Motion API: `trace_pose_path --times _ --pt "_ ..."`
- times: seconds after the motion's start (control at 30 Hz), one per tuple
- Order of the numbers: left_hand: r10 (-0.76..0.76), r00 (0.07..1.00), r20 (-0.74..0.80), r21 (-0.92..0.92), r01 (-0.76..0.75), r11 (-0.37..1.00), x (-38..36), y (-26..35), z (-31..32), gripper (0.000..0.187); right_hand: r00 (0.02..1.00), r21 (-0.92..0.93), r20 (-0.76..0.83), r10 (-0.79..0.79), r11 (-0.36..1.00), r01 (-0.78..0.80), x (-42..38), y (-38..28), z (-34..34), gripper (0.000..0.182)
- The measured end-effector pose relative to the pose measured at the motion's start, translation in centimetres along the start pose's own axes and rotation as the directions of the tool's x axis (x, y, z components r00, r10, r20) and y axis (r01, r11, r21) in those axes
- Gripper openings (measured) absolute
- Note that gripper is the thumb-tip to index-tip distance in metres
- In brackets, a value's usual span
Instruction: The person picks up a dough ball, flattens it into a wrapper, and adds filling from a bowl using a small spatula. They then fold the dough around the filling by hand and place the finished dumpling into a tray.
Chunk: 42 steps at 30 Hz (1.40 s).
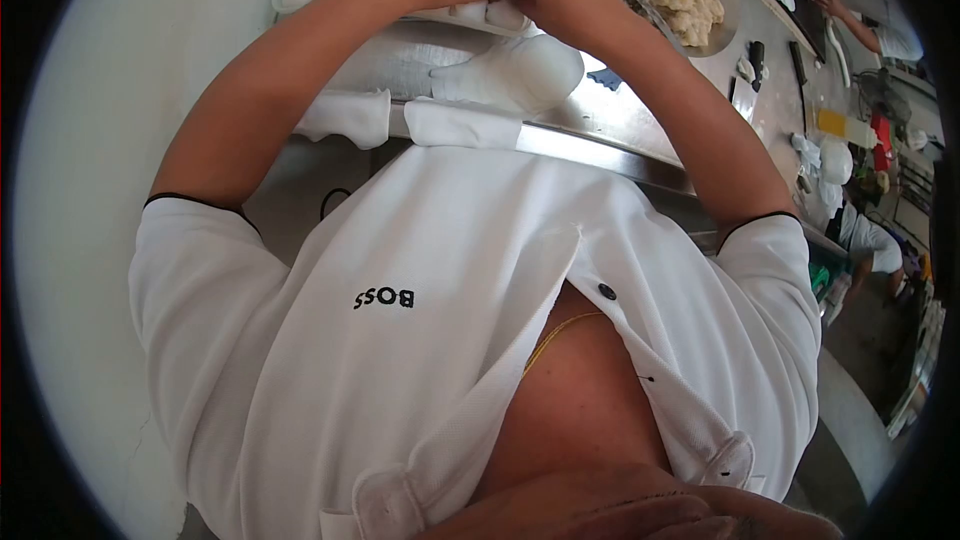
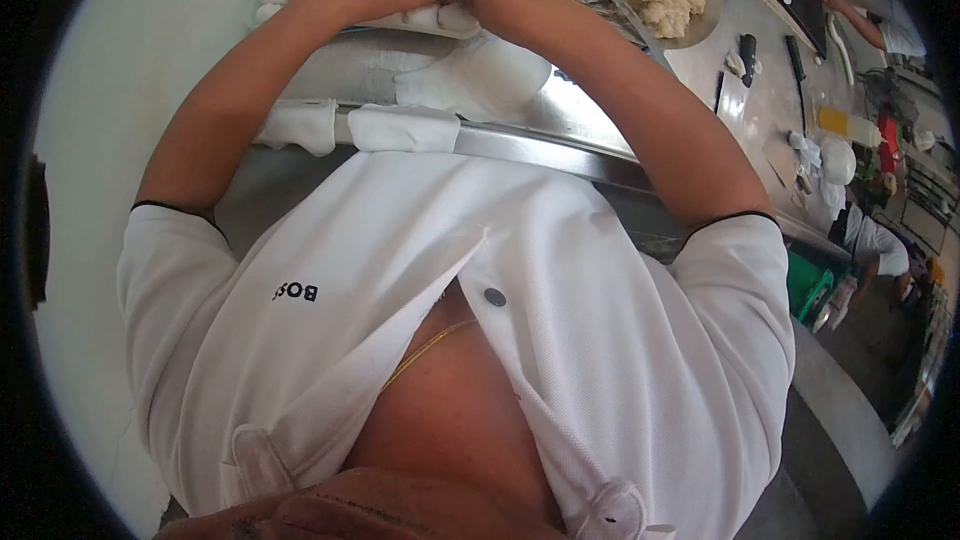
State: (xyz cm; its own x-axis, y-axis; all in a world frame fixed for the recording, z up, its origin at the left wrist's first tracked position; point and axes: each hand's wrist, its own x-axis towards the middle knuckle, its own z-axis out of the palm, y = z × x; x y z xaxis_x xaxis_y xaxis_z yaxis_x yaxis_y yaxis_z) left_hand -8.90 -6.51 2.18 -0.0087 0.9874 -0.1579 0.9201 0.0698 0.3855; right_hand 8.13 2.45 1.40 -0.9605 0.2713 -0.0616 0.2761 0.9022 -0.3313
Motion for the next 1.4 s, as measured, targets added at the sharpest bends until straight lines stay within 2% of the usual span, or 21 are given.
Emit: trace_pose_path --times 0.1,0.13,0.2,0.27,0.33,0.4,0.5,0.57,0.6,0.67,0.77,0.8,0.87,0.93,1.0,1.03,1.1,1.23,1.33,1.4 --pt "0.014 0.995 -0.095 -0.018 -0.016 1.0 -0.3 -0.8 0.2 0.028 0.998 -0.101 0.035 0.056 0.994 -0.052 0.0 -0.1 0.6 0.022" --pt "0.04 0.998 -0.058 -0.012 -0.041 0.999 -0.4 -1.2 0.0 0.026 0.998 -0.102 0.037 0.051 0.994 -0.047 -0.2 -0.1 0.9 0.022" --pt "0.066 0.998 -0.02 -0.008 -0.066 0.998 -0.8 -1.0 -0.4 0.025 0.996 -0.103 -0.075 -0.038 0.994 0.03 -0.6 -0.1 1.4 0.02" --pt "-0.036 0.998 0.06 -0.017 0.037 0.999 -1.5 0.0 -0.8 0.024 0.997 -0.114 -0.066 -0.036 0.993 0.028 -0.4 -0.1 1.4 0.021" --pt "-0.053 0.998 0.042 0.005 0.052 0.999 -1.8 0.3 -1.1 0.024 0.998 -0.123 -0.057 -0.031 0.992 0.024 -0.2 -0.8 0.9 0.022" --pt "-0.067 0.997 0.023 0.025 0.067 0.997 -2.0 0.3 -1.5 0.024 0.983 -0.099 0.127 0.133 0.988 -0.121 0.0 -1.4 0.3 0.03" --pt "-0.045 0.998 -0.036 0.037 0.047 0.998 -3.4 -0.4 -2.6 0.027 0.984 -0.018 0.154 0.094 0.996 -0.092 0.3 -0.8 0.2 0.035" --pt "-0.147 0.989 0.002 0.223 0.143 0.964 -4.8 0.2 -3.4 0.034 0.98 0.002 0.169 0.106 0.994 -0.108 0.5 -0.9 0.0 0.037" --pt "-0.147 0.989 0.0 0.223 0.143 0.964 -5.3 -0.1 -3.0 0.034 0.975 0.022 0.187 0.117 0.992 -0.123 0.5 -0.9 -0.1 0.039" --pt "-0.105 0.991 -0.081 0.281 0.124 0.952 -6.5 -0.8 -1.1 0.065 0.973 0.061 0.185 0.136 0.987 -0.149 0.4 -1.1 0.3 0.04" --pt "-0.101 0.994 -0.045 0.244 0.109 0.964 -7.3 -1.4 0.9 0.076 0.978 0.135 0.16 0.133 0.979 -0.155 -0.5 -1.3 0.4 0.039" --pt "-0.105 0.993 -0.053 0.243 0.115 0.963 -7.3 -1.0 0.7 0.076 0.985 0.17 0.133 0.114 0.976 -0.136 -0.8 -1.3 0.4 0.037" --pt "-0.216 0.975 0.045 0.241 0.2 0.95 -7.0 0.2 0.0 0.068 0.983 0.172 0.149 0.11 0.976 -0.136 -1.0 -1.0 0.4 0.035" --pt "-0.212 0.976 0.049 0.242 0.194 0.951 -7.0 0.5 -0.5 0.066 0.98 0.175 0.163 0.114 0.974 -0.142 -1.1 -1.1 0.2 0.033" --pt "-0.212 0.976 0.055 0.241 0.193 0.951 -7.1 0.7 -0.8 0.064 0.997 -0.172 0.059 0.05 0.984 -0.039 -1.0 -1.8 0.1 0.031" --pt "-0.207 0.977 0.052 0.251 0.188 0.95 -7.2 0.8 -0.9 0.063 0.997 -0.173 0.059 0.046 0.984 -0.035 -0.8 -1.8 0.1 0.031" --pt "-0.207 0.977 0.051 0.26 0.187 0.947 -7.5 0.7 -0.8 0.063 0.984 -0.196 -0.131 0.117 0.97 -0.141 0.0 -1.6 0.1 0.026" --pt "-0.19 0.982 0.009 0.254 0.181 0.95 -7.3 0.7 -0.4 0.063 0.976 -0.068 -0.148 0.159 0.983 -0.17 0.8 -1.1 0.0 0.02" --pt "-0.2 0.98 -0.007 0.237 0.196 0.952 -7.3 0.7 -0.6 0.063 0.99 -0.076 -0.121 0.07 0.994 -0.08 0.9 -0.5 0.8 0.021" --pt "-0.207 0.978 -0.005 0.222 0.203 0.953 -7.5 0.6 -0.6 0.063 0.968 -0.103 -0.242 0.066 0.99 -0.093 0.5 -0.5 1.4 0.018"
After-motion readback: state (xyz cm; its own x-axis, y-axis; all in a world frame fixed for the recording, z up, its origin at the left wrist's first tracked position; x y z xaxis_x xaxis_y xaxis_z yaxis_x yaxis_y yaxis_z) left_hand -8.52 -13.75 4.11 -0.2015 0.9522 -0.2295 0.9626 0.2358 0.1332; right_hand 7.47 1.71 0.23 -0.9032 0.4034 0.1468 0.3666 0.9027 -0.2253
